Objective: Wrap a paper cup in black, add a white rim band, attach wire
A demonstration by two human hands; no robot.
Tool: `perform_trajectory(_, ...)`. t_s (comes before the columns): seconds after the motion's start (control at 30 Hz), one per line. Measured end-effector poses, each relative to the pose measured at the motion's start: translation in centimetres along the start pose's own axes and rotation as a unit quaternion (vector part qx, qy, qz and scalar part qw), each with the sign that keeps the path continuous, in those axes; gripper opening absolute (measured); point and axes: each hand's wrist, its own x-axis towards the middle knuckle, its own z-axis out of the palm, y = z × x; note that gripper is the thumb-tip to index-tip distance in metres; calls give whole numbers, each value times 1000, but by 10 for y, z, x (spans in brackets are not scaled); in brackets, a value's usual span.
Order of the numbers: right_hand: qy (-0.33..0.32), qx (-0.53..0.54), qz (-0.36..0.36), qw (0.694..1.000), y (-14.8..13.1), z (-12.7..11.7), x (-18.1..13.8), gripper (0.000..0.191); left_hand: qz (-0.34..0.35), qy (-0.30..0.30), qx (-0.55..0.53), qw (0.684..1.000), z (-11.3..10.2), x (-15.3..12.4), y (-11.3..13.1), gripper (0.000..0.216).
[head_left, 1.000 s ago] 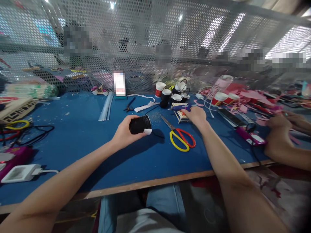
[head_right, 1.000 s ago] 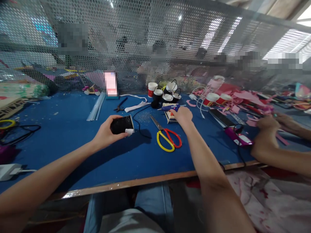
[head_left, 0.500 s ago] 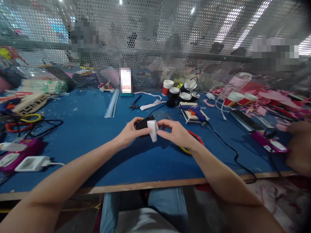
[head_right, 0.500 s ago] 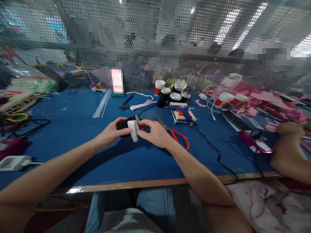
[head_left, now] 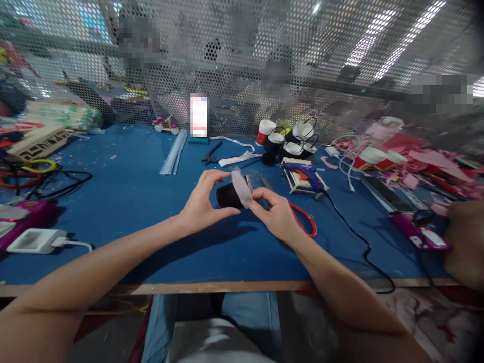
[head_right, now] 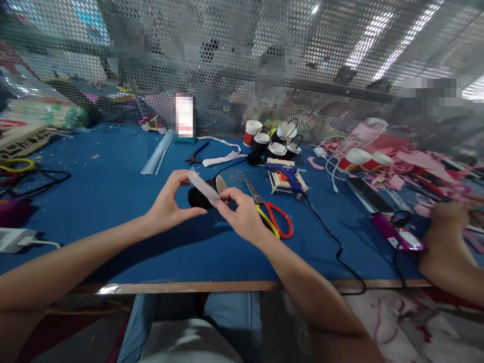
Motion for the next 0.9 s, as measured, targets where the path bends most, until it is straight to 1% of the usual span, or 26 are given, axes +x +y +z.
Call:
perform_trajectory(0.03,-1,-17,-16,1000,-1,1,-1,9,14,17,-6,1000,-2,1,4,63)
perform_trajectory(0.1,-7,-43,-48,998,-1,3,-2,8,29,32,-25,999,-4,1,11,49)
perform_trajectory(0.2,-17,-62,-85,994,-2,4,-2,7,32,34,-56,997,-7,2,17,16)
perform_trajectory(0.23,-22,-65,-93,993,-3,4,-2,6,28,36,-65,997,-7,2,18,10)
perform_trajectory(0.33,-31,-65,-111,991,-6,4,-3,7,-12,48,-85,995,-7,3,18,12)
perform_trajectory(0.43,-41,-58,-132,989,-9,3,-4,6,-58,44,-93,993,-6,4,16,12)
perform_trajectory(0.53,-48,-50,-146,987,-11,4,-6,6,-89,35,-102,990,-6,5,14,14)
perform_trajectory(0.77,-51,-43,-163,984,-14,4,-6,6,-137,24,-136,981,-5,6,13,17)
perform_trajectory(0.9,-58,-41,-179,981,-15,4,-6,9,-142,9,-154,978,-6,7,13,18)
